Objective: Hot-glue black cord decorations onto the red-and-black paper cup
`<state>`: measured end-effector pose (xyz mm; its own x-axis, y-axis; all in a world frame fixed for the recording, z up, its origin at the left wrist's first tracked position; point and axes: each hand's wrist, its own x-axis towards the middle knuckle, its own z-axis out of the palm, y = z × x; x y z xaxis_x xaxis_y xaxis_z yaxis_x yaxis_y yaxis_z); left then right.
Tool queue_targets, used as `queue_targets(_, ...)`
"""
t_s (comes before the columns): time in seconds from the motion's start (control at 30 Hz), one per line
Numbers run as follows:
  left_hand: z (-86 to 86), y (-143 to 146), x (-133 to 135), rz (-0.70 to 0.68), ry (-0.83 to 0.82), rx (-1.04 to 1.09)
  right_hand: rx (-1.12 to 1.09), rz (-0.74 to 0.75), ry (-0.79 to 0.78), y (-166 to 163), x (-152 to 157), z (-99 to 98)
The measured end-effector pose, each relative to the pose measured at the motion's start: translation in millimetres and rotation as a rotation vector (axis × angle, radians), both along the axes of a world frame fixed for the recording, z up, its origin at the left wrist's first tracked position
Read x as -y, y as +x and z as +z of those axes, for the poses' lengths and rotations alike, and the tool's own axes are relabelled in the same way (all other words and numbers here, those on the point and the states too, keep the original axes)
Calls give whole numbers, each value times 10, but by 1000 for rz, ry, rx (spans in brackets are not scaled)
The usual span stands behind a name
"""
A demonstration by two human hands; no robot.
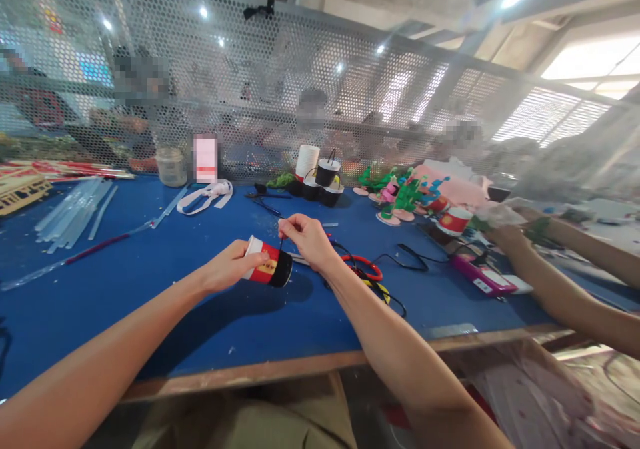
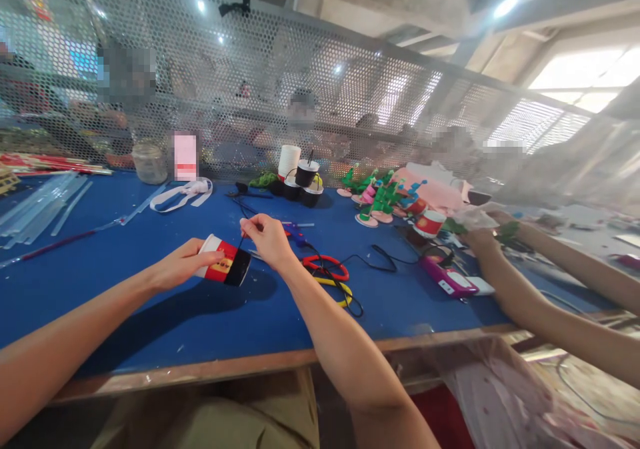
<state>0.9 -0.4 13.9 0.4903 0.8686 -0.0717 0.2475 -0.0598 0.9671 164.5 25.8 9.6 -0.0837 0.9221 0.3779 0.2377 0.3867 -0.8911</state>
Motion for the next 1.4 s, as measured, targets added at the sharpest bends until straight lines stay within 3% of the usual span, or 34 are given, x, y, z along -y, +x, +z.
queue_targets(0.67,-2,-42,31,-20,60,83,194,41,-103,-38,49,-1)
queue_targets(1.4,71,40,59,207,-156,343,135,127,-296,-55,63,2)
